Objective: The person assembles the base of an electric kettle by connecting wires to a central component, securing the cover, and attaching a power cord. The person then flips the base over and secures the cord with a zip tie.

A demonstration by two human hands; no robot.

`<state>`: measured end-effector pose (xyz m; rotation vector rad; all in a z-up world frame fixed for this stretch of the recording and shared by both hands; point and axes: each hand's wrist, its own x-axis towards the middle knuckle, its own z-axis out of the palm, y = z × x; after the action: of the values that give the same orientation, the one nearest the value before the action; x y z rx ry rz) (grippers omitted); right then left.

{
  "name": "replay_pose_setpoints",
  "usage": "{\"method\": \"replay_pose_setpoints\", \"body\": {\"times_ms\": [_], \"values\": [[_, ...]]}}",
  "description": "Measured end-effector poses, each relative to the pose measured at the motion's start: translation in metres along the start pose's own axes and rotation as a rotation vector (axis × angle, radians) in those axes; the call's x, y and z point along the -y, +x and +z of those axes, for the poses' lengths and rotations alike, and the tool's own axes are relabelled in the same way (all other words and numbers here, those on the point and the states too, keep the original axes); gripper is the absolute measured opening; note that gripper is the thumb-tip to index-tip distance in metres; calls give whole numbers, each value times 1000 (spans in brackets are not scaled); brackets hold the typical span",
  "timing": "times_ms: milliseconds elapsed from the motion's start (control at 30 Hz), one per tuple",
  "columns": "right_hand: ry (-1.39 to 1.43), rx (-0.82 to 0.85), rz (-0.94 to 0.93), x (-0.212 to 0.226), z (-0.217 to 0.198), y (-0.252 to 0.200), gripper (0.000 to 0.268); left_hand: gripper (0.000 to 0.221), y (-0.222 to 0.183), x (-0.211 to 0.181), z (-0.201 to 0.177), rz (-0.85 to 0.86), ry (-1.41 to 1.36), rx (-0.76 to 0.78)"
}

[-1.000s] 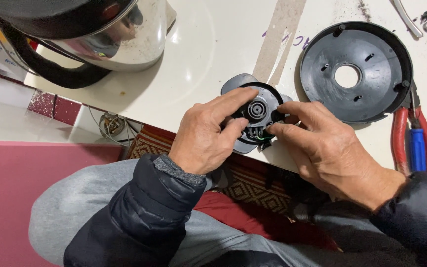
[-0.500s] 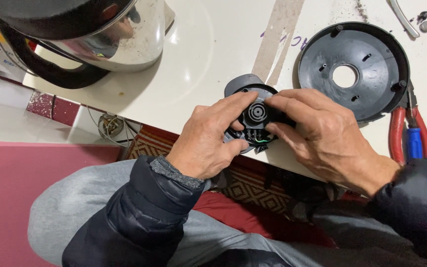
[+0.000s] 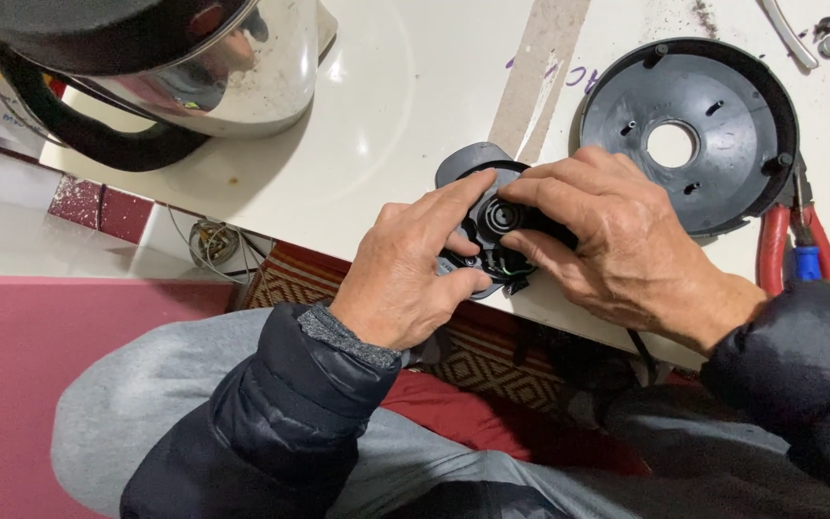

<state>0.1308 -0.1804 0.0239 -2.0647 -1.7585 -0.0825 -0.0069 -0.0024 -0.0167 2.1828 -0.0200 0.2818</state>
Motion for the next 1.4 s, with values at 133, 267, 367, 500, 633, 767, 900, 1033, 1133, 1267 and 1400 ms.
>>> {"method": "replay_pose_setpoints", "body": {"times_ms": [133,267,367,500,633,767,900,1033,1133,1267,1400], "values": [[28,-21,7,1,3,-3,31,84,-2,1,2,-16,28,3],[30,-37,20,1,5,-4,32,83,-2,1,1,-25,23,9],[16,-27,21,-2,5,-4,32,84,-1,0,1,-39,18,6],[36,-31,14,1,4,-4,38,88,-1,0,2,-80,17,-5],[-10,-99,-17,5,6,-2,34,89,-2,-1,2,-98,-4,-3],[-42,-96,6,4,10,-3,32,89,-1,-2,3,-72,28,-16],[-60,-105,0,3,12,-4,33,89,-2,-2,4,-84,17,-21],[-76,-95,10,3,13,-4,33,91,-3,1,8,-86,17,-33],[-89,-68,52,5,12,-4,35,88,-4,1,8,-86,3,-35],[-117,-80,59,5,15,-5,34,89,-5,4,10,-73,9,-56],[-131,-109,81,6,21,-9,33,88,-5,3,12,-84,1,-66]]}}
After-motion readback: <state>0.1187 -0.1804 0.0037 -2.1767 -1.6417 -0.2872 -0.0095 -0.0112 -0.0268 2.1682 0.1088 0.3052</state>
